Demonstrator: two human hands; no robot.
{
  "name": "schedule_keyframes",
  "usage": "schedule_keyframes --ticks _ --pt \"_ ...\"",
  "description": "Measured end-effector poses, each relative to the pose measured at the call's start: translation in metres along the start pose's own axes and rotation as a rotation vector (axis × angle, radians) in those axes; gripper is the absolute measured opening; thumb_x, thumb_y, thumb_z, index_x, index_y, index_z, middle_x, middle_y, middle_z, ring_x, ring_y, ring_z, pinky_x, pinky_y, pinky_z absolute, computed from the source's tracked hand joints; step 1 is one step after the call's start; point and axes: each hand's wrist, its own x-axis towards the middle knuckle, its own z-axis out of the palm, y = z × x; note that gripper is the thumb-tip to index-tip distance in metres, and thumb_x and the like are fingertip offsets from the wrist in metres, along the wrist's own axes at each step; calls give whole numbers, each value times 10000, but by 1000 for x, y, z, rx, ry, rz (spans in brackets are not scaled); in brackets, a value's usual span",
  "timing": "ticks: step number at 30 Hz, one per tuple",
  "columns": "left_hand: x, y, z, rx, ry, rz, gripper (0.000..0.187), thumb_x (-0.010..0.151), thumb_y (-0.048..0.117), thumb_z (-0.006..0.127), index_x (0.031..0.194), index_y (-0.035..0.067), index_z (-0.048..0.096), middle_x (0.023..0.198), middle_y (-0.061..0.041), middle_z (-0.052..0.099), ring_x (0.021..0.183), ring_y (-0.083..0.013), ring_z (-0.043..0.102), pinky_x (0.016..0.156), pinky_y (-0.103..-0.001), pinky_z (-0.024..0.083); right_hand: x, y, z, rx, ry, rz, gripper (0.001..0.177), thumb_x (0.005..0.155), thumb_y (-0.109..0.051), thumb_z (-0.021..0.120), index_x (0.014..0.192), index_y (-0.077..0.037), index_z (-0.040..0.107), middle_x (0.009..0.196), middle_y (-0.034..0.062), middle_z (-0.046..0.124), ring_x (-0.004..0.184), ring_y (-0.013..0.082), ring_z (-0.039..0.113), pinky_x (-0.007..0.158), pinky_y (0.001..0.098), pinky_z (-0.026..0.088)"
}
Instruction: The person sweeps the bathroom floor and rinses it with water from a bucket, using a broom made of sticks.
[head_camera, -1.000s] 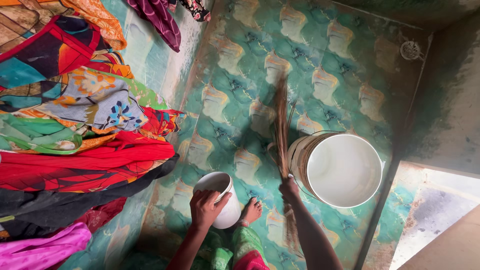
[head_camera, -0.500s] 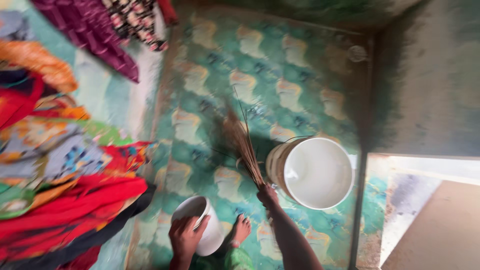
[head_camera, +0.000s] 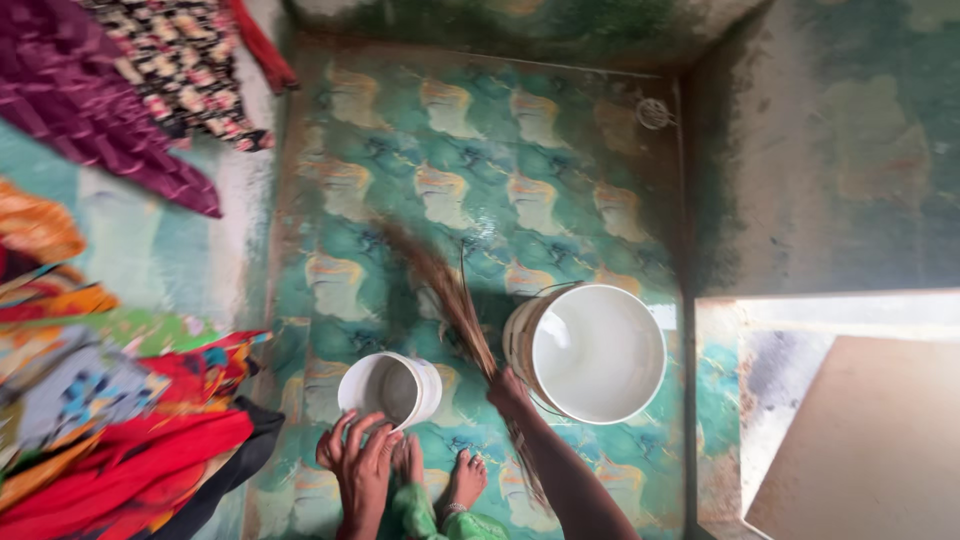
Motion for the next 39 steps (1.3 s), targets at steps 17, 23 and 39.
schedule_keyframes --ticks 17,23,39 --pt "31 142 161 -535 -606 -15 246 987 221 613 1183 75 579 948 -213 684 894 -429 646 722 -508 513 39 92 -272 -394 301 -135 372 892 -134 502 1250 -39 471 927 284 711 847 469 710 744 585 561" --pt "9 186 285 -467 -822 -246 235 1086 316 488 1227 129 508 931 -213 697 864 -449 658 711 -555 498 36 160 -310 -421 348 -72 431 914 -340 615 1258 -122 474 843 253 711 764 481 699 678 597 539" --pt "-10 150 578 58 -971 -413 481 1097 512 412 1162 62 569 1010 -220 752 990 -438 717 835 -573 540 134 205 -319 -343 7 -169 899 678 -605 853 1365 -142 505 873 176 734 907 387 706 822 499 544"
